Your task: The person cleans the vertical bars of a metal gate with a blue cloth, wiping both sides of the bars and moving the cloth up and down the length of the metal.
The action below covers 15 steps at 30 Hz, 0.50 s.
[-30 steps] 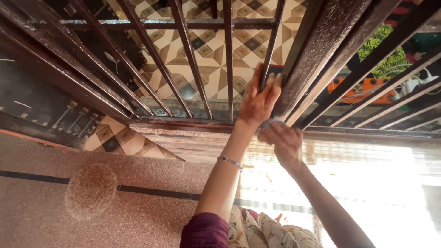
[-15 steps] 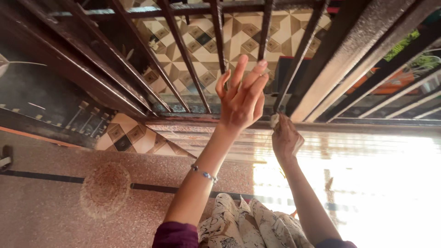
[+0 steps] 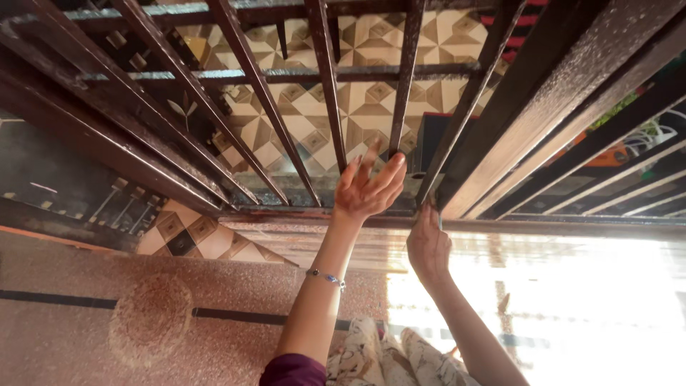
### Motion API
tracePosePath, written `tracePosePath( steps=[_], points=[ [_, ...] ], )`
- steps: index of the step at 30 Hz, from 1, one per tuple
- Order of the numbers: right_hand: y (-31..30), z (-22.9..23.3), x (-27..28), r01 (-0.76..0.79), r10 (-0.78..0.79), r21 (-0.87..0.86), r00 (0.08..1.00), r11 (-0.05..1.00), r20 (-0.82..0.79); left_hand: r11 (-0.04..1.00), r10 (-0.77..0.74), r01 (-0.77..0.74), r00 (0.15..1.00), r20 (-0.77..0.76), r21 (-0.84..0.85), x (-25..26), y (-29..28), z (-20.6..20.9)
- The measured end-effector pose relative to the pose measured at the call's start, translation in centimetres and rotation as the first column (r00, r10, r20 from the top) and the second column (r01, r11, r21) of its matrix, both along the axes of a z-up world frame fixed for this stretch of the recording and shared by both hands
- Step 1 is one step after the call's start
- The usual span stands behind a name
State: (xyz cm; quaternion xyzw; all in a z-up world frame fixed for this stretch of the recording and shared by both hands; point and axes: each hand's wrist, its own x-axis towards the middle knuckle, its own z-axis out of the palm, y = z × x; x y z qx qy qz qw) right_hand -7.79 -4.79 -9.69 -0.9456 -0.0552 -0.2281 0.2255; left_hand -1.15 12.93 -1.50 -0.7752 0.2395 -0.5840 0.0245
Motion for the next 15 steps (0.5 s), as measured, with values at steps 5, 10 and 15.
tracePosePath(
  steps=[5, 10, 15],
  points=[
    [-0.7, -1.6, 2.0, -0.114, 0.122, 0.071, 0.987, 0.991, -0.107, 1.0, 0.01, -0.009, 0.999, 0.033, -0.022, 0.5, -0.4, 0.7],
    [-0.8, 1.5, 1.7, -0.119, 0.151, 0.141, 0.958, 0.983, -0.245, 1.0, 0.007, -0.006, 0.999, 0.043, -0.02, 0.0, -0.2, 0.8],
    [-0.4, 2.3, 1.2, -0.146, 0.169, 0.143, 0.973, 0.979, -0.159, 0.999, 0.035, -0.034, 0.998, 0.061, -0.013, 0.1, -0.3, 1.1]
  ],
)
